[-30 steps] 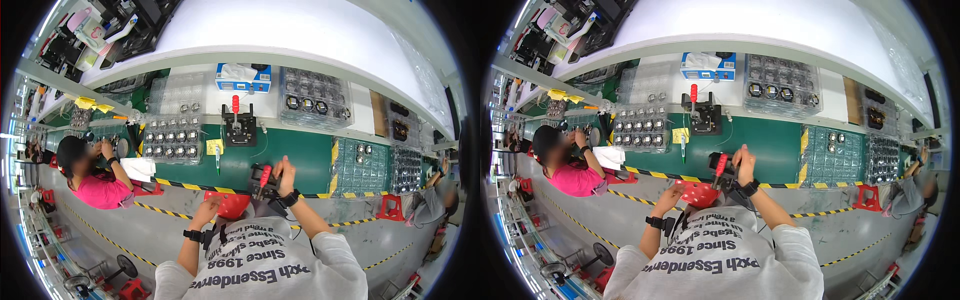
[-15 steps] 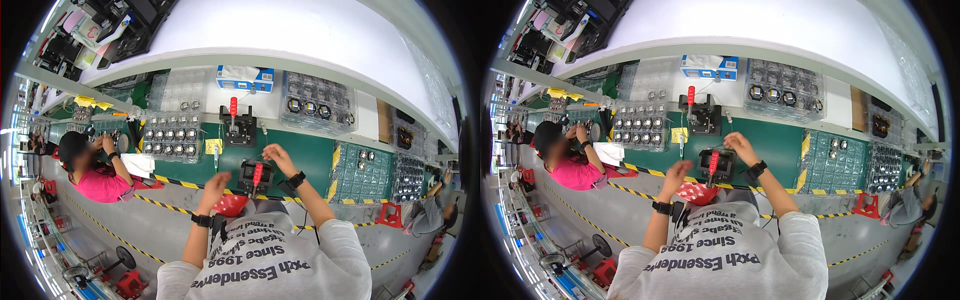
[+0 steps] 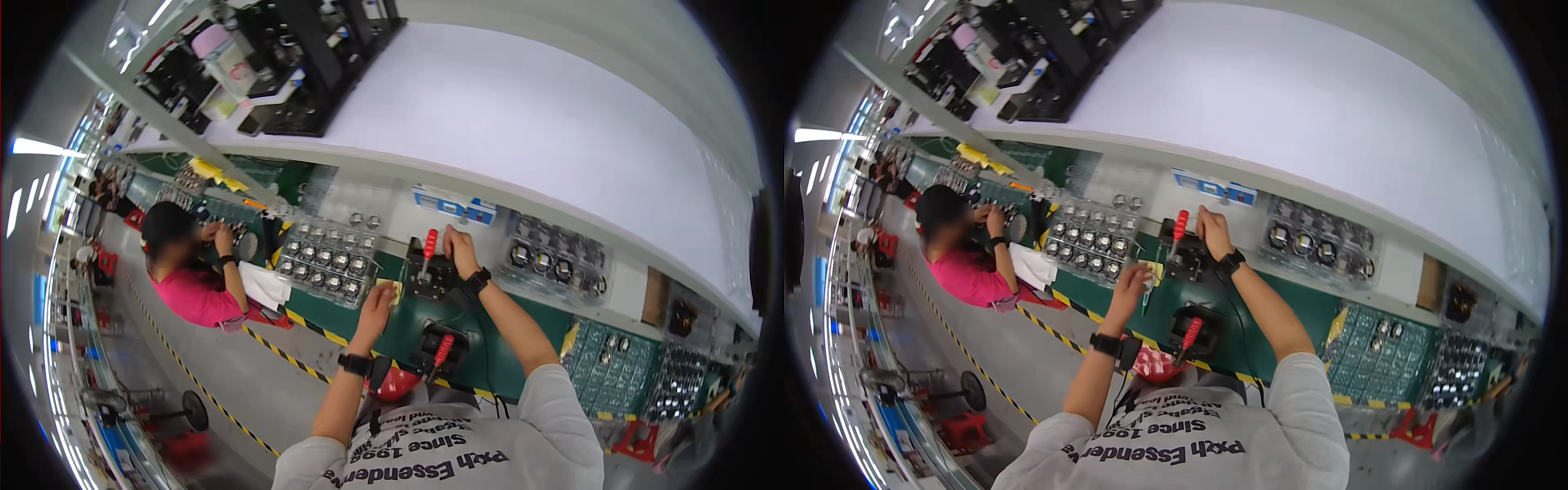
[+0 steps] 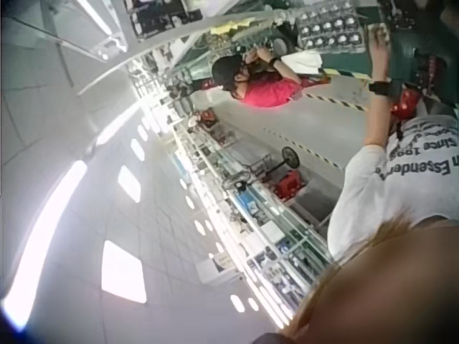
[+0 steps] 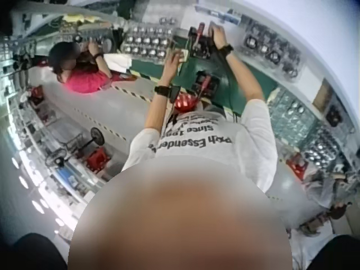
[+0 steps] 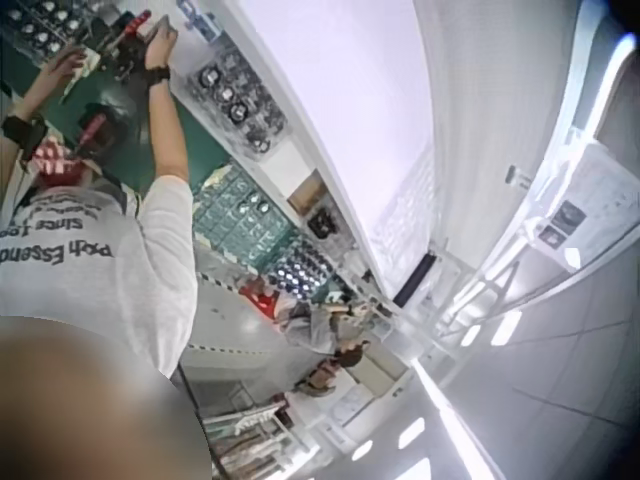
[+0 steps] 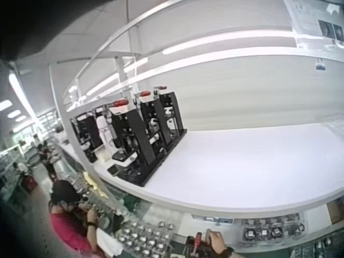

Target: Testing and inspecting electronic components across various assembly and quality control stations on a factory floor.

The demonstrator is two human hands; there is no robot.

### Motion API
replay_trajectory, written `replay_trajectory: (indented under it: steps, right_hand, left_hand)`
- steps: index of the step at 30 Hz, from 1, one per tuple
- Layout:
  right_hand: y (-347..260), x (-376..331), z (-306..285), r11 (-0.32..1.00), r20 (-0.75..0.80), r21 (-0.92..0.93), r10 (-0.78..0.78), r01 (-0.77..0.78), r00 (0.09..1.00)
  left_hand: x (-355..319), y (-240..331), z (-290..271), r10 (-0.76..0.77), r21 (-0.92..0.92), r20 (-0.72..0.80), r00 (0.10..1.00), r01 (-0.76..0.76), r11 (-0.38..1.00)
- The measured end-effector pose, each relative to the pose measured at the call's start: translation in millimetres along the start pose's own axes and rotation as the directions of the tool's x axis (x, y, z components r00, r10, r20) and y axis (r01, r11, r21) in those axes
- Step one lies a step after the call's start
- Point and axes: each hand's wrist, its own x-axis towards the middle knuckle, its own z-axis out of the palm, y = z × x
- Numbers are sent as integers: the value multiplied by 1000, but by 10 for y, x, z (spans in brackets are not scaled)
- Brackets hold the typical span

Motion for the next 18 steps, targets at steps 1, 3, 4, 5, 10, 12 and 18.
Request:
replay_trajectory:
  steps: [1, 3, 4, 5, 10, 12, 18]
  right_hand:
    - [-43, 4, 43, 1000, 33, -2, -10, 10, 999]
    - [-93, -27, 136, 995, -183, 100, -7, 26, 983]
    - [-140, -50, 200, 995, -143, 98, -16, 30, 990]
    - [-197, -92, 249, 995, -150, 101, -7, 22, 989]
    - [-651, -306, 609, 999, 55, 24, -32, 30, 998]
    - [-987, -404, 752, 997, 125, 30, -77, 74, 989]
    - [-2145, -775, 1227, 965, 274, 220, -199, 140, 941]
  left_hand:
    - [-199, -94, -130, -25, 29, -24, 999, 26, 999]
    - [-662, -98, -400, -182, 68, -43, 982, 184, 981]
    - [-894, -224, -587, -213, 46, -62, 975, 216, 975]
    - [-1133, -361, -753, -245, 21, -78, 966, 247, 969]
    - [-2307, -794, -1392, -333, 112, -334, 882, 387, 915]
    - [-2649, -970, -1584, -439, 111, -365, 821, 506, 855]
    - [-3227, -1241, -1848, -564, 151, -272, 779, 614, 775]
